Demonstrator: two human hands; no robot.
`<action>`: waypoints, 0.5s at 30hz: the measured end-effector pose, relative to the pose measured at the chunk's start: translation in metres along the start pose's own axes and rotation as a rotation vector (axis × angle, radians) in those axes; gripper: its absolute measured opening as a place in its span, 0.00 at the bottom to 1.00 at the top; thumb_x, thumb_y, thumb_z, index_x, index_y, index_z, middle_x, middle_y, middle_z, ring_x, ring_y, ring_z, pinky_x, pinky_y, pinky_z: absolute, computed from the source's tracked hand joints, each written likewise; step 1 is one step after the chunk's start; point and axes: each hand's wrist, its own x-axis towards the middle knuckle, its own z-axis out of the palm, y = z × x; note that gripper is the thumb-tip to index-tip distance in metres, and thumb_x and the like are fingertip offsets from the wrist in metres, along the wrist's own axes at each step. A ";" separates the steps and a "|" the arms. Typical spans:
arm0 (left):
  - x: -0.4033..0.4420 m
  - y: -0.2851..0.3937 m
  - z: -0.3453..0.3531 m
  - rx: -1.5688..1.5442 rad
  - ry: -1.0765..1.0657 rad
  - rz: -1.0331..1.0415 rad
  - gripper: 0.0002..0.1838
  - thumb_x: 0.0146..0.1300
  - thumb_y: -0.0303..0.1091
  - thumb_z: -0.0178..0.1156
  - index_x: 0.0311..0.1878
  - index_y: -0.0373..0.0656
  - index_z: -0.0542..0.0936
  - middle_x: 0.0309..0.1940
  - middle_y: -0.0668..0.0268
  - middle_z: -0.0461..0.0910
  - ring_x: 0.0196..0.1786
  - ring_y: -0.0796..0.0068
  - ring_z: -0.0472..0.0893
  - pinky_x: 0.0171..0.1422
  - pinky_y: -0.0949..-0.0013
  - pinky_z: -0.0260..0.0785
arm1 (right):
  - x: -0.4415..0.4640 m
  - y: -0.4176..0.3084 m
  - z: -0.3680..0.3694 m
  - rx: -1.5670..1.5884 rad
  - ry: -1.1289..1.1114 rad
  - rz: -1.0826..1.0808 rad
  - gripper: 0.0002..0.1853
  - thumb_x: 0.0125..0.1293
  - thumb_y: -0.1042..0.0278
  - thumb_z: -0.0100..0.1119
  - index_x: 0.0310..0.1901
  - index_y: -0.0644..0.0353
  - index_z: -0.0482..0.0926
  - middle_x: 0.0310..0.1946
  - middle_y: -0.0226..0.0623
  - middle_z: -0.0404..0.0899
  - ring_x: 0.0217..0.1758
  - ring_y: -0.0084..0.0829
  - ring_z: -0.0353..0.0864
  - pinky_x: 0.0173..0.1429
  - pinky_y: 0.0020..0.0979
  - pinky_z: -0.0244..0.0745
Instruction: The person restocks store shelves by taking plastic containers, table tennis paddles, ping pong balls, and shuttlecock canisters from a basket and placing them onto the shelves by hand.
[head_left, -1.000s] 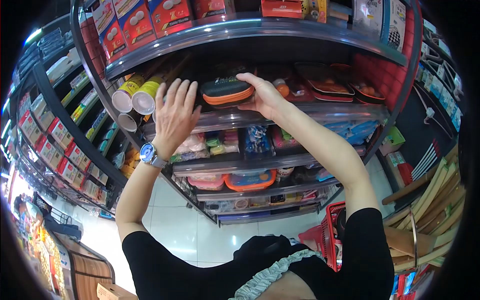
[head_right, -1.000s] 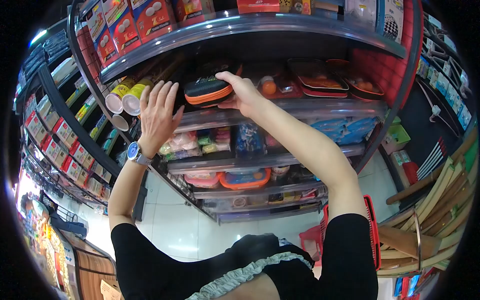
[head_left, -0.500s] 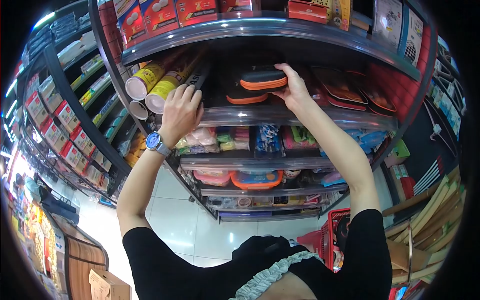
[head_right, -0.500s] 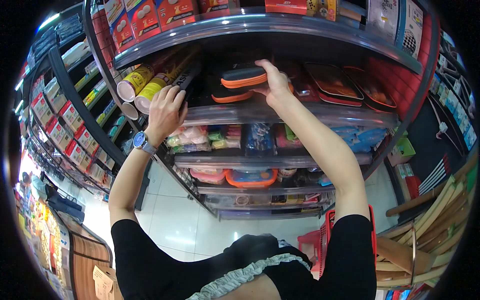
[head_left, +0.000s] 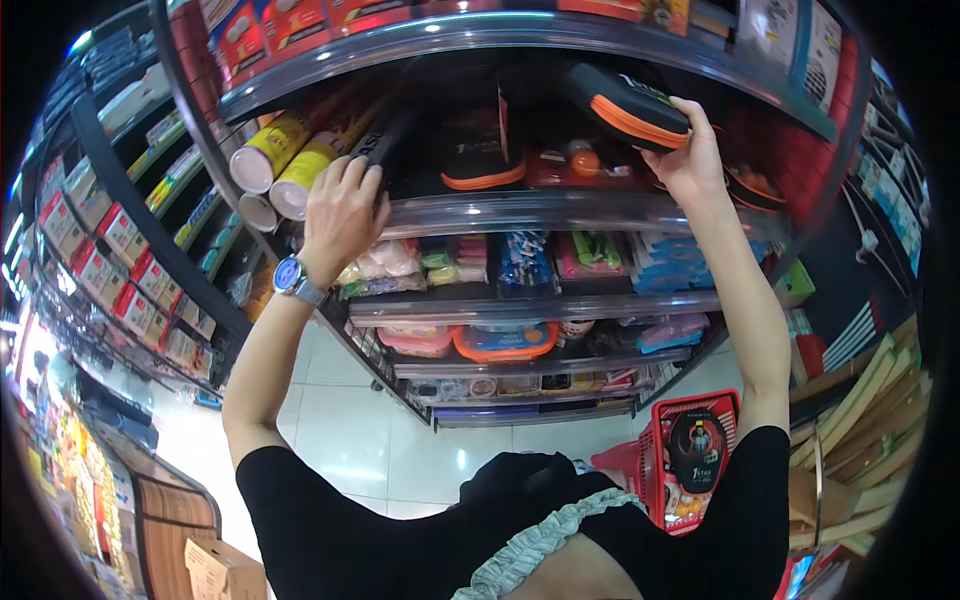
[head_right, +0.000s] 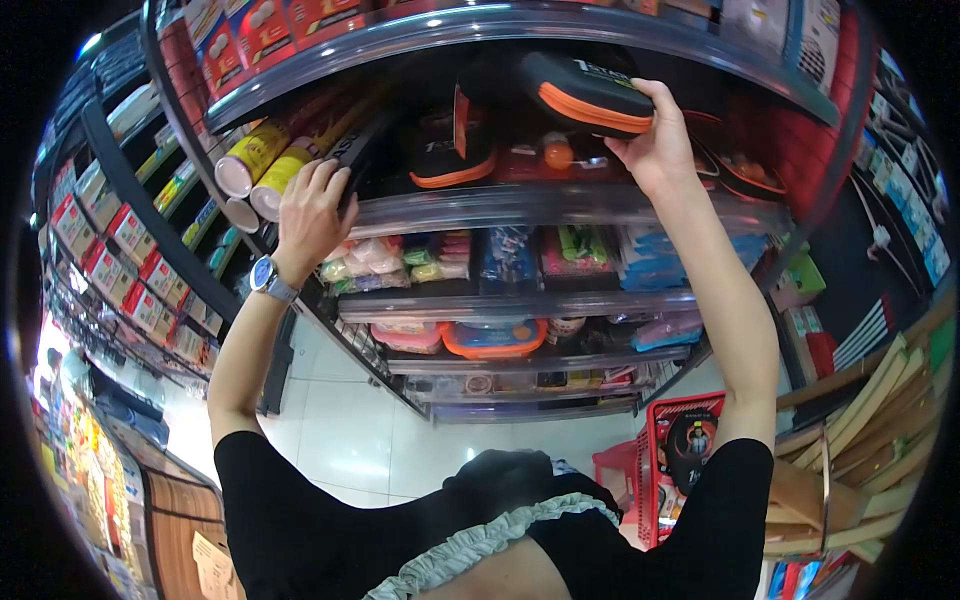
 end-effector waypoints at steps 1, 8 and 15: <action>0.000 0.002 -0.001 -0.009 -0.006 -0.006 0.19 0.55 0.35 0.62 0.48 0.38 0.77 0.49 0.56 0.76 0.55 0.56 0.74 0.59 0.57 0.67 | -0.009 -0.003 -0.011 0.001 0.030 -0.013 0.14 0.60 0.53 0.60 0.42 0.51 0.79 0.39 0.26 0.81 0.41 0.25 0.79 0.41 0.28 0.72; 0.010 0.021 -0.002 0.024 -0.041 0.028 0.19 0.56 0.37 0.61 0.49 0.37 0.77 0.50 0.55 0.76 0.58 0.55 0.73 0.64 0.55 0.62 | -0.083 -0.007 -0.110 0.058 0.070 0.009 0.15 0.63 0.58 0.56 0.45 0.59 0.79 0.42 0.33 0.83 0.46 0.28 0.82 0.53 0.33 0.76; 0.033 0.065 -0.016 -0.106 0.091 0.101 0.17 0.56 0.30 0.63 0.49 0.39 0.78 0.51 0.57 0.77 0.60 0.56 0.72 0.66 0.53 0.60 | -0.167 -0.010 -0.184 0.065 0.191 -0.062 0.18 0.63 0.61 0.54 0.48 0.66 0.77 0.44 0.41 0.82 0.47 0.32 0.82 0.55 0.33 0.75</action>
